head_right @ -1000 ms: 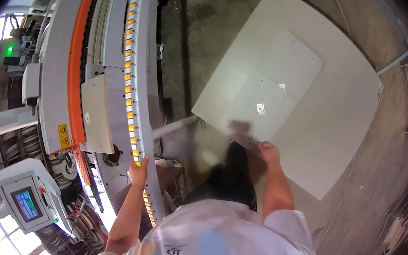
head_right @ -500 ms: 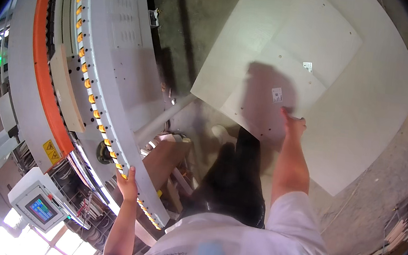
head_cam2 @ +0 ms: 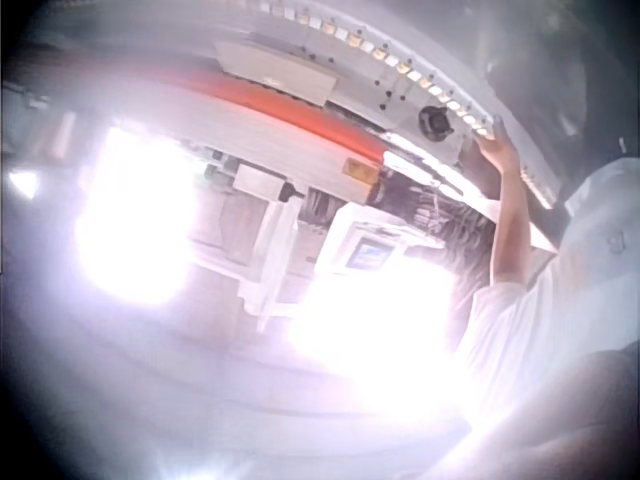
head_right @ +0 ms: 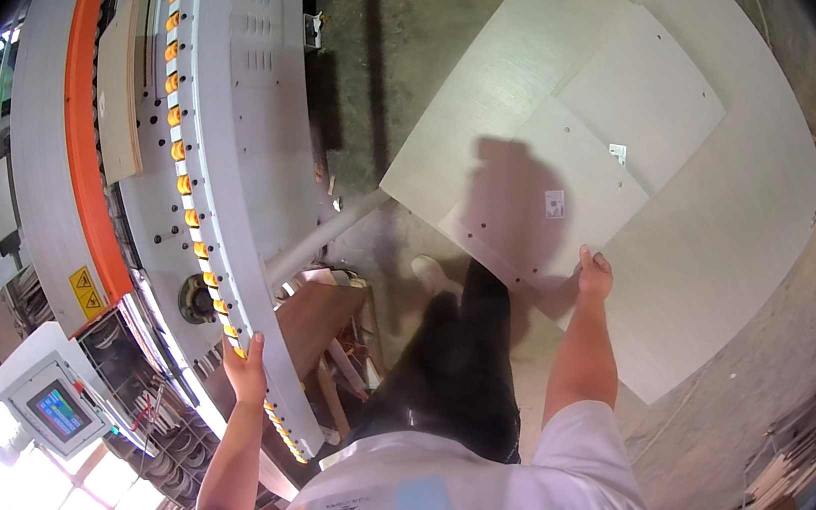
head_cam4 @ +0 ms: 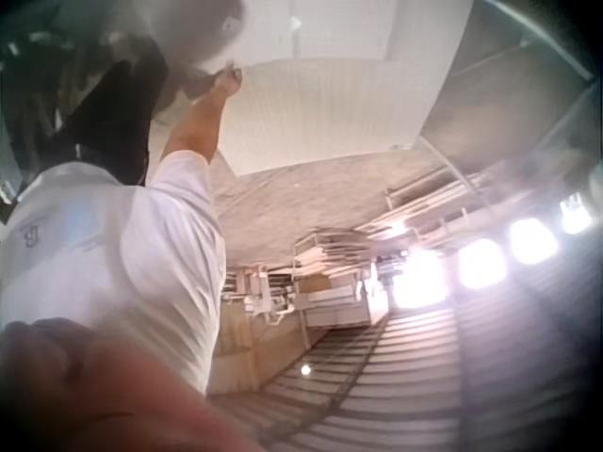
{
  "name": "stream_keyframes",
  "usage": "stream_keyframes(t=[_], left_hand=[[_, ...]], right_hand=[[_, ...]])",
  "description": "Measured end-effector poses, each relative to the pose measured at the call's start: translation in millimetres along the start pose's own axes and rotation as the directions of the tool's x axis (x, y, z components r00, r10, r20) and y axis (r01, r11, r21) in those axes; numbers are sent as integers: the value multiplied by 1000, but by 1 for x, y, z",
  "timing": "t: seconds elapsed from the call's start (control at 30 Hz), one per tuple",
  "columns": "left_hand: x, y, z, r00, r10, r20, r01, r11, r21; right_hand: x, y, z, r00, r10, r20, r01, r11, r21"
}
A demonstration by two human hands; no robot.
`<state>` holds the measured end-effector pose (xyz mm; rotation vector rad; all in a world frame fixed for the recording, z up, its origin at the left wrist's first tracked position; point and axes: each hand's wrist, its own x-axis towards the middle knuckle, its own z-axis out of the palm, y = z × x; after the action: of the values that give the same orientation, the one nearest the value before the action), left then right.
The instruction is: The person operates a large industrial machine to process rectangular boards, feeding them through a conveyor belt and collecting the finished pieces. They then carry a large board across the workshop floor and place it onto a stack of similar boards.
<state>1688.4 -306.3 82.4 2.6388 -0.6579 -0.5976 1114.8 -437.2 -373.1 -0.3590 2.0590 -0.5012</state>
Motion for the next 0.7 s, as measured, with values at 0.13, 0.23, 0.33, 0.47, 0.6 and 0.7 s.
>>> stream_keyframes(t=[0.13,0.23,0.33,0.47,0.6,0.7], left_hand=[[1,6,-1,1000,4,0,-4,1000,10],[1,-6,-3,1000,-8,12,8,1000,-1],[3,-16,-3,1000,11,17,-10,1000,-29],[3,-7,-3,999,-12,34,12,1000,-13],[4,-4,-1,1000,-12,28,13,1000,-26],[2,-9,-2,999,-18,35,20,998,-61]], right_hand=[[-48,-17,14,986,-153,-68,113,909,-401],[-47,8,14,974,-188,-125,136,930,-342],[-57,4,15,985,-130,-117,93,956,-279],[-75,9,18,991,-110,-70,92,972,-216],[-123,8,48,976,-180,-122,121,916,-382],[-127,-1,42,988,-145,-57,110,908,-404]])
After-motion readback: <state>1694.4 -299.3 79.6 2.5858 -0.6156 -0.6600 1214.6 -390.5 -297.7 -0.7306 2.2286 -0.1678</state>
